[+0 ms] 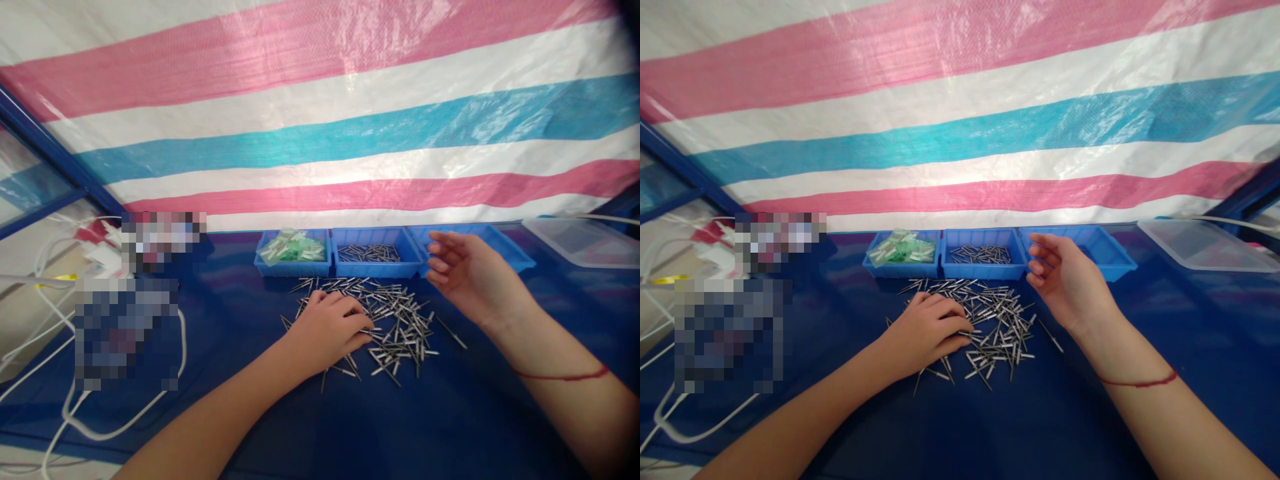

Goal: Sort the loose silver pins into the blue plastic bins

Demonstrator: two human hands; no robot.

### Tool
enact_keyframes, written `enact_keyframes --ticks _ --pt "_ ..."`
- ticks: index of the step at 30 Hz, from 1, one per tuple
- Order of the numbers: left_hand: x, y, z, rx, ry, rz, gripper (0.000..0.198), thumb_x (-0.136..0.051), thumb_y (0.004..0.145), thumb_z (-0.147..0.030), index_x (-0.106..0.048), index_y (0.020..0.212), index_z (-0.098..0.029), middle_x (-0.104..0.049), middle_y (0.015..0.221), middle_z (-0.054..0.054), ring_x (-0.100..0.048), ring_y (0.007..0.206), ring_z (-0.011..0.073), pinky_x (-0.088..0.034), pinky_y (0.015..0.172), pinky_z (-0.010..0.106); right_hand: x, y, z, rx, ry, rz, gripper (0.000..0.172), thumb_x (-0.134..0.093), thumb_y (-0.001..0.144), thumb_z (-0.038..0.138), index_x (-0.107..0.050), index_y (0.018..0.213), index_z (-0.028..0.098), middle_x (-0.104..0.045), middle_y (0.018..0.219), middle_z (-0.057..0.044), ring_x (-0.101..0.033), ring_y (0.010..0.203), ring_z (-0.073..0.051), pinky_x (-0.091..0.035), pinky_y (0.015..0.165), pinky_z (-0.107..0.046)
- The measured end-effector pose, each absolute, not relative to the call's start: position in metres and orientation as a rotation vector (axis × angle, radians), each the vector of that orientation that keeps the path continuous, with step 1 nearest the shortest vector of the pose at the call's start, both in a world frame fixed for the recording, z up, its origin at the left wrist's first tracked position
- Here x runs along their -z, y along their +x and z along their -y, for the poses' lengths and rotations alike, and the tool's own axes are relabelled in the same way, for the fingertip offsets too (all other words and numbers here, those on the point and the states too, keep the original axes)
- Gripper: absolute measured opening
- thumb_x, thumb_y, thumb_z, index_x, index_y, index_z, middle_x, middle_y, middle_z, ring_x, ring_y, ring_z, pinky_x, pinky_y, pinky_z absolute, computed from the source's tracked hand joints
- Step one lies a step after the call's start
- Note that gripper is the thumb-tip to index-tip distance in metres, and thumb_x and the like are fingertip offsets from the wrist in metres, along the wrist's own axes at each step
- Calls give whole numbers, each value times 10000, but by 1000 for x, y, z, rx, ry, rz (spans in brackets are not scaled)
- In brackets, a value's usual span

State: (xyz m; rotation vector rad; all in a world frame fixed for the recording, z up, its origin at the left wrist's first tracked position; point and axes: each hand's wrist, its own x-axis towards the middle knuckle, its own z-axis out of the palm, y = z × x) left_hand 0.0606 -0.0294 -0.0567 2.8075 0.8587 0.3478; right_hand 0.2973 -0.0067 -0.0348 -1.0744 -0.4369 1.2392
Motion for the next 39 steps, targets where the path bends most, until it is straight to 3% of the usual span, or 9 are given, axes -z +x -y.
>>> enact_keyframes --ticks 9,15,28,35,39 --pt "59 62 28 -352 2872 -909 175 -507 932 -333 -638 925 -218 -656 954 1 -543 911 155 -291 802 324 37 277 16 -1246 -1174 767 146 -677 706 307 -672 800 195 -523 705 10 -411 521 -66 -305 401 -199" --pt "58 60 29 -293 2881 -979 189 -527 922 -314 -617 1069 -238 -651 969 14 -544 917 166 -284 778 327 35 271 21 -1159 -1245 896 161 -660 732 333 -672 823 201 -537 719 4 -441 538 -70 -325 421 -193" --pt "55 60 27 -289 2826 -1010 130 -578 891 -320 -618 904 -197 -662 955 12 -557 904 167 -285 779 327 37 263 24 -1135 -1276 1083 179 -634 760 341 -641 842 182 -542 671 -2 -437 527 -83 -294 421 -215" --pt "52 61 30 -313 2822 -1043 189 -461 944 -272 -627 1010 -209 -662 945 30 -558 875 166 -294 756 332 42 263 23 -1120 -1293 1185 188 -601 792 352 -641 883 193 -553 661 -4 -430 512 -89 -288 425 -227" --pt "54 61 30 -326 2876 -1053 189 -476 932 -271 -652 969 -211 -656 910 37 -546 872 175 -289 760 347 41 263 23 -1104 -1314 1214 190 -604 784 366 -641 855 194 -546 620 2 -427 493 -91 -290 420 -230"
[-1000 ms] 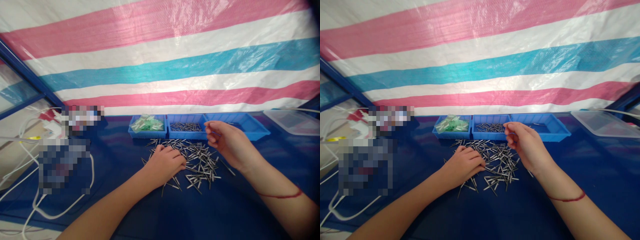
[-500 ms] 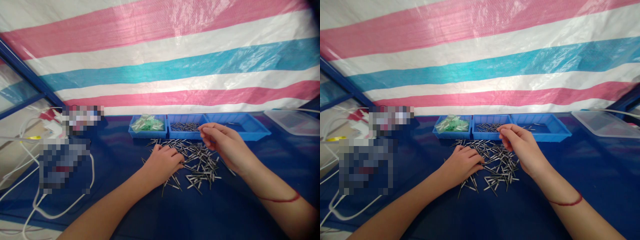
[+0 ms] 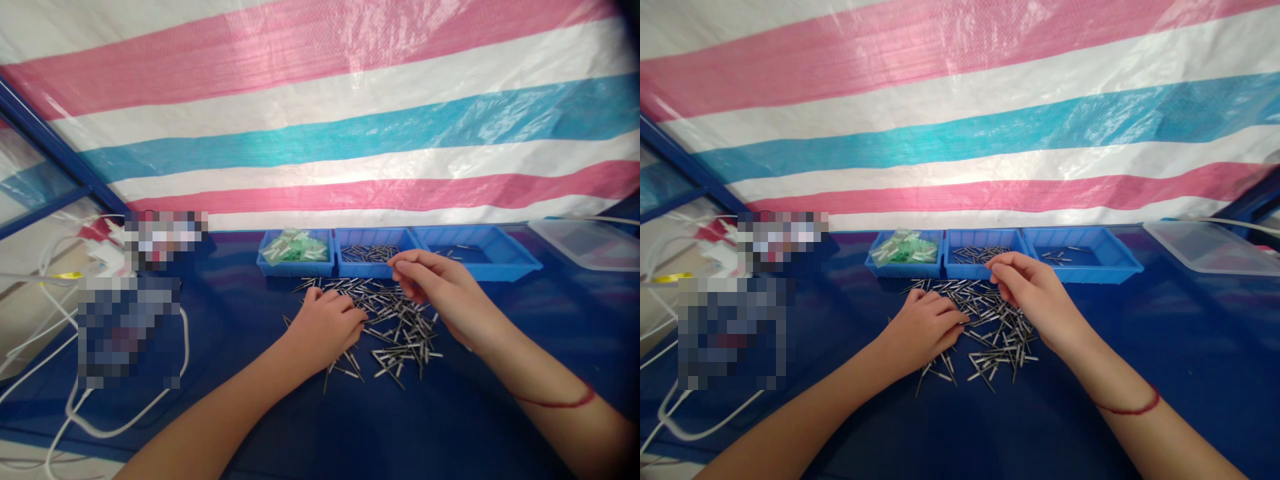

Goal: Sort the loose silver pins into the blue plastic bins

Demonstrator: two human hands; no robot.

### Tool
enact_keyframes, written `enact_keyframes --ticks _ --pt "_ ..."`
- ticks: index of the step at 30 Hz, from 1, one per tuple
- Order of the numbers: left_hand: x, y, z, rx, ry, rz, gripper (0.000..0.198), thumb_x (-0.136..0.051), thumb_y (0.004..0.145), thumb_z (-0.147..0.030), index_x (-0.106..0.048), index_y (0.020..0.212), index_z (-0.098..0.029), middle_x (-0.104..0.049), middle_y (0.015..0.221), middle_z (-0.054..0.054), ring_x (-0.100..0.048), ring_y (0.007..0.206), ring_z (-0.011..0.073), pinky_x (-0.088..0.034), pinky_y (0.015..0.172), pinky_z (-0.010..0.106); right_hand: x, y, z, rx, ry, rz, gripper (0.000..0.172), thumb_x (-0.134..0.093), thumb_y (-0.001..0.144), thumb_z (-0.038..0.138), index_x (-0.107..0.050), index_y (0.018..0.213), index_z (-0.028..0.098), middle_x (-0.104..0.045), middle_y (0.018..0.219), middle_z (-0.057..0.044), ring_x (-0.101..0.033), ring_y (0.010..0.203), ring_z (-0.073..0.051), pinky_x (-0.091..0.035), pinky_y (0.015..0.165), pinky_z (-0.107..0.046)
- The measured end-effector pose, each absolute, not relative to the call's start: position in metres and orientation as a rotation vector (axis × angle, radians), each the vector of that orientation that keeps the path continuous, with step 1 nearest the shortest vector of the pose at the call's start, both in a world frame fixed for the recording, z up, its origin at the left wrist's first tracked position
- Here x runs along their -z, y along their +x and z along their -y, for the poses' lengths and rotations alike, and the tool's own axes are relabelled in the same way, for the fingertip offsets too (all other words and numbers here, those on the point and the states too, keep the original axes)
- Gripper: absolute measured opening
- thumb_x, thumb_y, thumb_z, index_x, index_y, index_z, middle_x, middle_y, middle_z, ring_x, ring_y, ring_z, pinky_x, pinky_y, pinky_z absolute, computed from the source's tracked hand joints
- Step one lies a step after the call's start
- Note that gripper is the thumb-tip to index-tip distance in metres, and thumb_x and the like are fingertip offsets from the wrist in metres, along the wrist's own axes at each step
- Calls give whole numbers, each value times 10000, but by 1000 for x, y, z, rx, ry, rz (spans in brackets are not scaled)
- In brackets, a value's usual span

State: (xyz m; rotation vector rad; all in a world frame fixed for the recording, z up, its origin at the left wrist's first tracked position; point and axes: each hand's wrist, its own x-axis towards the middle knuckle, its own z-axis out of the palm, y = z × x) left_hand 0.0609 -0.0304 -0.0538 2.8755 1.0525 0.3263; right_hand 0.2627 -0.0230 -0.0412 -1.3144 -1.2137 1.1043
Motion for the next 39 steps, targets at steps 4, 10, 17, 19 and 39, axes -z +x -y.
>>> enact_keyframes --ticks 4,10,17,19,39 --pt "56 61 30 -330 2937 -1080 203 -455 943 -257 -650 917 -208 -652 882 35 -542 868 192 -297 788 379 38 261 25 -1093 -1354 1243 180 -594 790 372 -639 821 201 -526 583 15 -420 484 -89 -294 424 -227" --pt "52 61 27 -554 2680 -1262 224 -399 963 -232 -616 988 -184 -639 968 60 -565 901 201 -381 796 360 42 261 25 -963 -1404 1407 171 -564 812 351 -655 844 209 -520 566 15 -454 510 -117 -339 453 -243" --pt "48 66 29 -1020 2003 -1219 160 -478 927 -261 -605 1000 -197 -663 960 33 -616 888 167 -475 812 291 47 236 40 -891 -1251 1577 188 -576 831 383 -657 860 215 -662 836 -37 -584 737 -173 -451 604 -278" --pt "48 68 31 -1027 1939 -1199 153 -501 914 -264 -604 1005 -197 -669 967 31 -622 880 165 -483 802 286 49 230 45 -908 -1223 1546 204 -574 839 397 -650 857 208 -659 834 -41 -585 746 -173 -460 619 -282" --pt "47 69 31 -930 2044 -1056 167 -539 899 -289 -649 900 -165 -646 899 33 -578 803 134 -441 738 243 49 229 51 -643 -1195 1675 119 -576 853 304 -643 851 207 -607 768 -32 -527 656 -144 -412 567 -285"
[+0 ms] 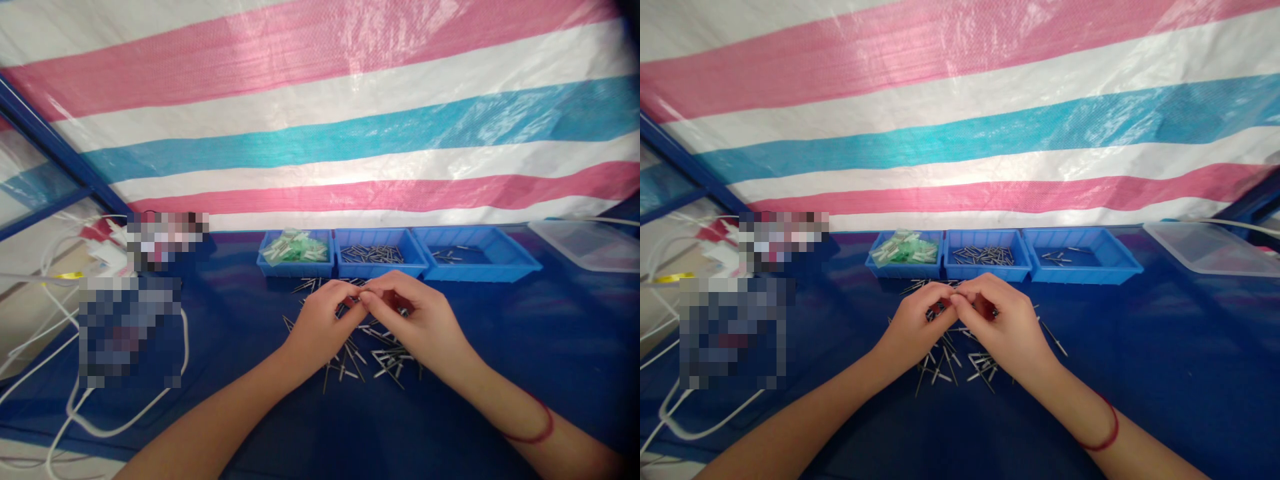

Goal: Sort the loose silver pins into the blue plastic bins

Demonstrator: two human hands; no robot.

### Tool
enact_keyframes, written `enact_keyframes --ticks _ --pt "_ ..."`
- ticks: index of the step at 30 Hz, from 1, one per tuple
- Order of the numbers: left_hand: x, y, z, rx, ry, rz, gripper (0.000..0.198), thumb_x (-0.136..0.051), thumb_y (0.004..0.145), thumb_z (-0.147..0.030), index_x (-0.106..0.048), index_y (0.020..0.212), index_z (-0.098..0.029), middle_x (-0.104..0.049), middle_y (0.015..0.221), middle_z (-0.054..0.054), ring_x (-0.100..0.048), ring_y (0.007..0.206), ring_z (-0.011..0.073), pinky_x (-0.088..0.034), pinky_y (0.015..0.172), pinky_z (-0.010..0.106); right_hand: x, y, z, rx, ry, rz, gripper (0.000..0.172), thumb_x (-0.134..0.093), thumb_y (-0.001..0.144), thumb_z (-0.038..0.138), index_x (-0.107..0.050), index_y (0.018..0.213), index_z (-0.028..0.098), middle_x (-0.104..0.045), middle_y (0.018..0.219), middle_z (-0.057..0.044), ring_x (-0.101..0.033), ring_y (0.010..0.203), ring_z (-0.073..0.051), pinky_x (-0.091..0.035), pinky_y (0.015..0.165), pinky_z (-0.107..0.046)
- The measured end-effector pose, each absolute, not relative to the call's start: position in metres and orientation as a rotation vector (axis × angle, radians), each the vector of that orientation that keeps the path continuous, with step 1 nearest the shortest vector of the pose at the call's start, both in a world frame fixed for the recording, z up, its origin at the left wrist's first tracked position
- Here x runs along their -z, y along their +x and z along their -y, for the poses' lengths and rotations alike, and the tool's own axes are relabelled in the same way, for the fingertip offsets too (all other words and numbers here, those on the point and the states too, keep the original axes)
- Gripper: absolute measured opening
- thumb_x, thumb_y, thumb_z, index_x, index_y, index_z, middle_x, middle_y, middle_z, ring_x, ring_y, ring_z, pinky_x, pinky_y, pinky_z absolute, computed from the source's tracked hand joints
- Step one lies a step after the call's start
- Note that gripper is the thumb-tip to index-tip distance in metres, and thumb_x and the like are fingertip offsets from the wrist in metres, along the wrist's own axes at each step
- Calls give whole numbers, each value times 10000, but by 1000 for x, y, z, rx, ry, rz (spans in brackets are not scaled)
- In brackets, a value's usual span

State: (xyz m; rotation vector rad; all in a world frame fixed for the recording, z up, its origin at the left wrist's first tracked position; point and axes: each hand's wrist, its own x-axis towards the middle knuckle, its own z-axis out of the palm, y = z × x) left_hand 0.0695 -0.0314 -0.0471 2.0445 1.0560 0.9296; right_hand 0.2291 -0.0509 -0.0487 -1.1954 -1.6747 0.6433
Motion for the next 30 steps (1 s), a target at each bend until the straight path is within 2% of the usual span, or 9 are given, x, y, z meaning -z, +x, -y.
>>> enact_keyframes --ticks 5,12,16,18,20,22,25,28,30 --pt "46 68 29 -948 2057 -1010 138 -575 876 -296 -623 864 -167 -615 891 29 -562 809 132 -438 716 234 46 232 51 -608 -1152 1713 106 -577 854 286 -653 853 212 -597 755 -27 -507 616 -130 -393 535 -283" --pt "41 65 27 -1007 2030 -1016 108 -609 848 -283 -594 862 -177 -603 882 16 -563 829 132 -443 719 237 41 241 45 -848 -1149 1605 116 -597 837 306 -676 856 223 -637 814 -38 -575 751 -167 -436 637 -298" --pt "40 64 28 -1047 1981 -1067 115 -581 863 -286 -585 896 -175 -608 915 23 -577 822 129 -453 722 246 40 240 42 -994 -1143 1579 126 -618 818 316 -686 803 211 -650 807 -29 -574 755 -153 -439 655 -279" --pt "40 64 27 -1046 1966 -1090 151 -565 873 -298 -583 968 -181 -611 945 28 -584 828 131 -460 727 254 41 239 40 -1098 -1161 1522 167 -623 812 342 -688 760 197 -612 696 -13 -536 651 -122 -418 588 -259" --pt "40 63 26 -1009 1973 -1120 267 -560 878 -327 -549 1106 -189 -615 985 38 -587 847 141 -467 740 269 42 240 37 -1150 -1189 1308 209 -628 804 380 -693 760 186 -538 604 10 -449 531 -86 -352 484 -241" --pt "41 62 26 -933 2062 -1141 370 -562 877 -353 -511 1203 -184 -618 1028 54 -577 910 164 -463 805 304 42 246 32 -1111 -1174 969 213 -659 772 385 -696 784 176 -506 613 19 -380 482 -62 -282 421 -231" --pt "45 61 26 -757 2354 -1174 309 -568 871 -373 -607 1112 -184 -612 1084 74 -509 1062 231 -395 937 398 41 264 21 -1031 -1113 562 189 -718 703 330 -691 798 169 -505 685 16 -356 483 -47 -250 386 -222" --pt "50 59 29 -583 2567 -1220 293 -582 852 -423 -661 1042 -214 -604 1121 70 -448 1114 282 -371 918 445 38 285 11 -1037 -1117 417 173 -707 706 307 -674 827 187 -490 678 21 -325 469 -48 -234 362 -229" --pt "53 59 30 -492 2634 -1208 301 -590 847 -435 -655 1063 -236 -603 1124 57 -444 1103 282 -371 887 440 37 293 8 -1057 -1113 380 159 -673 730 296 -656 855 201 -493 672 26 -315 457 -49 -235 360 -232"
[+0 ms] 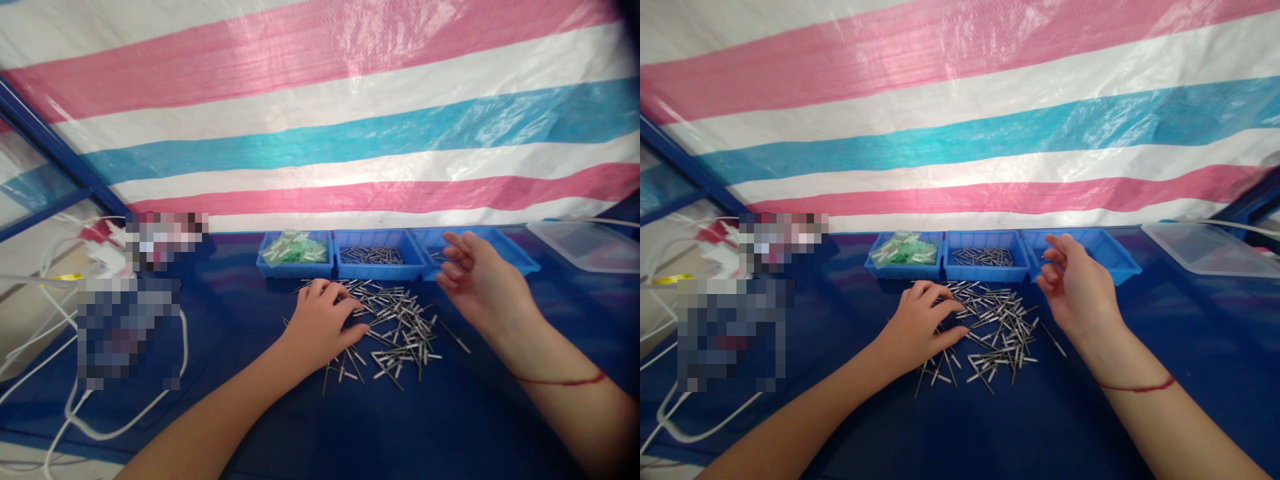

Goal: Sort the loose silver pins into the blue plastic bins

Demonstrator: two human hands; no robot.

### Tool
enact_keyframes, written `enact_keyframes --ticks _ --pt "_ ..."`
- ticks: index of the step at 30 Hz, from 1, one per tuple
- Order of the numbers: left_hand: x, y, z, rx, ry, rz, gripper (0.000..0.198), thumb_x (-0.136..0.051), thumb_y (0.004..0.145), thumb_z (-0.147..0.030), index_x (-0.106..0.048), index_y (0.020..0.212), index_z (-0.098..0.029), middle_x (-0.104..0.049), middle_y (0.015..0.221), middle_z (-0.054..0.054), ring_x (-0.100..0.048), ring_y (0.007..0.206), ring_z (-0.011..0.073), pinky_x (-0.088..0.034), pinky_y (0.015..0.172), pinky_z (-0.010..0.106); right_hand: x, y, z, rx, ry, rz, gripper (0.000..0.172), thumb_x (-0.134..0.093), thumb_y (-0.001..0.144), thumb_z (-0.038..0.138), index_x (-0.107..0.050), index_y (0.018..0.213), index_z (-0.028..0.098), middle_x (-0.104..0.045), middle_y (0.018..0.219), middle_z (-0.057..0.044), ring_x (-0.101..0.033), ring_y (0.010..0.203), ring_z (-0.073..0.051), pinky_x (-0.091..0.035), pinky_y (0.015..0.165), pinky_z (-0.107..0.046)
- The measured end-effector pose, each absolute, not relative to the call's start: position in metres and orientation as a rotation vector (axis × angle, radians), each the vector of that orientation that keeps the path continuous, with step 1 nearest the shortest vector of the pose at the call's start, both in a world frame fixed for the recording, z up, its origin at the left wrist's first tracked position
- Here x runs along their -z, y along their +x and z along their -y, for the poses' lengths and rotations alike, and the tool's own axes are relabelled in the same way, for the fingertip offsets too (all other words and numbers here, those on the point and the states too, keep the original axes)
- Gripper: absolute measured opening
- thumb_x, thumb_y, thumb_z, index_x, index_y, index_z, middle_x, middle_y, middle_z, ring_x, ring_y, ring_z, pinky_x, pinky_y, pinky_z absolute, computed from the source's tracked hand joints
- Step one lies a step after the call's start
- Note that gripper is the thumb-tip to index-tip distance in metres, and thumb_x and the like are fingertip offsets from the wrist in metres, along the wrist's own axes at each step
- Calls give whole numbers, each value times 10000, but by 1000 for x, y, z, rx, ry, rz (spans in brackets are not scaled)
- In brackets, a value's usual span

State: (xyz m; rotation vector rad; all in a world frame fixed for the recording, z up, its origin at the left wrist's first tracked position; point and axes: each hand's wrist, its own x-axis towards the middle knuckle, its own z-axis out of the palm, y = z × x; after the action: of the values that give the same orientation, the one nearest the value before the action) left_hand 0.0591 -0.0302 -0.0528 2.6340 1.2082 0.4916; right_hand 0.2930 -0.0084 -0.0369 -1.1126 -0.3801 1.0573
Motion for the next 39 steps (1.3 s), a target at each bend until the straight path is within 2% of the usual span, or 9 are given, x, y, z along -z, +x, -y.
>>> enact_keyframes --ticks 6,10,17,22,26,28,33,37,39 --pt "54 60 30 -366 2726 -1191 168 -527 912 -321 -653 1008 -266 -621 1072 10 -468 1046 225 -337 847 394 37 282 12 -1178 -1083 373 133 -625 724 235 -624 853 204 -502 676 39 -310 436 -37 -236 363 -202" --pt "53 61 29 -323 2771 -1225 209 -450 953 -301 -652 972 -251 -637 1023 3 -493 997 198 -307 843 395 39 272 16 -1269 -1096 422 130 -636 698 225 -620 825 199 -493 670 46 -321 437 -35 -248 360 -186" --pt "57 60 26 -343 2855 -1239 203 -511 922 -363 -650 914 -215 -635 982 26 -510 955 195 -276 833 392 43 267 18 -1270 -1137 586 205 -667 652 242 -621 847 200 -494 677 48 -361 455 -38 -290 381 -181" --pt "57 60 25 -407 2852 -1253 227 -466 943 -333 -647 883 -209 -636 965 43 -511 924 199 -280 823 385 44 260 20 -1234 -1194 718 169 -659 674 265 -625 824 195 -510 678 35 -383 464 -47 -285 392 -190" --pt "50 59 24 -563 2753 -1219 232 -431 957 -322 -626 922 -200 -632 977 47 -530 899 184 -328 793 338 45 256 24 -1159 -1279 989 139 -623 736 299 -642 820 189 -514 635 22 -385 476 -68 -275 398 -210" --pt "46 59 23 -683 2606 -1200 231 -412 964 -317 -606 952 -192 -638 962 43 -553 885 171 -362 788 311 45 254 27 -1118 -1300 1254 134 -615 762 294 -657 842 195 -550 658 12 -434 527 -85 -335 450 -218" --pt "41 61 26 -961 2172 -1161 175 -443 946 -298 -576 965 -187 -648 914 19 -597 831 142 -431 777 256 49 245 34 -1047 -1289 1688 264 -633 780 349 -658 1016 233 -662 925 -23 -575 735 -150 -452 621 -268" --pt "41 63 29 -1001 2000 -1128 182 -451 936 -309 -569 1002 -187 -667 920 25 -624 818 145 -467 775 255 44 242 35 -1032 -1197 1719 207 -586 829 391 -692 875 219 -678 909 -32 -606 849 -178 -467 760 -293" --pt "41 64 29 -997 1945 -1128 194 -446 935 -319 -570 1000 -186 -674 929 34 -632 832 153 -479 781 263 39 243 35 -1071 -1163 1668 216 -586 832 401 -694 869 218 -677 869 -34 -602 824 -176 -470 741 -292"
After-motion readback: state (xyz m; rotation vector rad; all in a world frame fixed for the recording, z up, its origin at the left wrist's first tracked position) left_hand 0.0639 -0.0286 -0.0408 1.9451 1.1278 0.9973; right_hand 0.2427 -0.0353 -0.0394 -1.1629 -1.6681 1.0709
